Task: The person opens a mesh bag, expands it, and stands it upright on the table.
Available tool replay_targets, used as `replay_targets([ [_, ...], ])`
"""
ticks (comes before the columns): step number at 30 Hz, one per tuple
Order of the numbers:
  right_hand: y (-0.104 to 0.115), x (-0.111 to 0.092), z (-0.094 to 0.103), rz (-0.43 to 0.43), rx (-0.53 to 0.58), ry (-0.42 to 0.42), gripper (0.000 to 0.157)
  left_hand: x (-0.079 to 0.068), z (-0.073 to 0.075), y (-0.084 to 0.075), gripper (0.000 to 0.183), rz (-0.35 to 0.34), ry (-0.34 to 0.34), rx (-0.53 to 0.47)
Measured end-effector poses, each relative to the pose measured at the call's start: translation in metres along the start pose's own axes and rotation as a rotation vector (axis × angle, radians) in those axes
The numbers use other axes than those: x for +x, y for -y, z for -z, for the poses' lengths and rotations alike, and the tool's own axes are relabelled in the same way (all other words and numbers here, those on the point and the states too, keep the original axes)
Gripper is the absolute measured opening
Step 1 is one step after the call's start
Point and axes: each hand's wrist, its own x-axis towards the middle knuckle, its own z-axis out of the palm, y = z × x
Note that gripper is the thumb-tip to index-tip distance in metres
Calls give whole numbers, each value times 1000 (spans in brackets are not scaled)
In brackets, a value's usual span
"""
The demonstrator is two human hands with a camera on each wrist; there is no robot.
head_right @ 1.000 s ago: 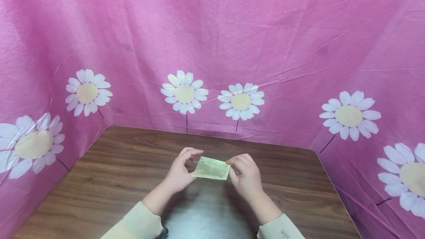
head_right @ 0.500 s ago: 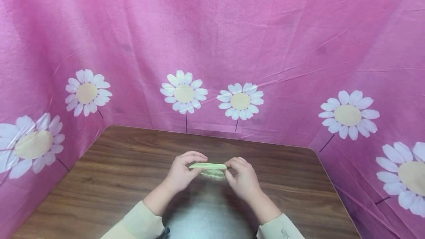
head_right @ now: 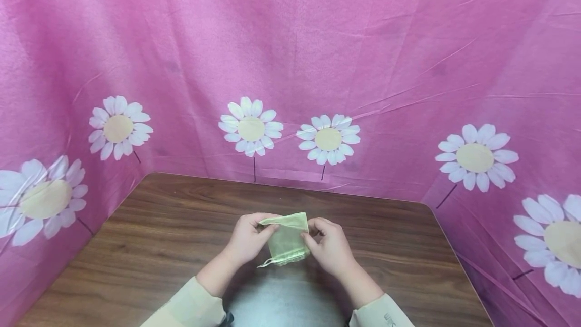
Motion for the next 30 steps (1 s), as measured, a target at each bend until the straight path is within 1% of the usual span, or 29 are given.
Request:
replay_targets([
  [4,2,2,-2,17,-73,-125,29,1,-1,2,10,28,-11,-61],
  [6,5,3,-3,25,-65,-182,30,1,-1,3,8,43,-24,-84],
  [8,8,5,-4,48,-33,-212,29,1,-2,3,8,57,-40,-101],
  [12,17,6,-9,110,11,-208,28,0,-4,1,7,72,-71,-107],
  [14,19,5,-12,116,7,-193,21,0,-6,-1,7,75,-80,-112],
  [17,20,5,-16,90,-25,-183,16,0,-8,-5,7,73,-80,-134],
  [19,20,5,-19,65,-38,-185,14,-1,-9,-7,8,69,-70,-130],
  [21,22,6,-21,47,-47,-195,17,-2,-11,-7,8,67,-53,-138],
  [24,24,7,-23,28,-35,-200,17,-3,-12,-8,10,72,-35,-128],
  [30,27,7,-25,-2,-22,-200,16,-4,-14,-8,12,90,-20,-133],
])
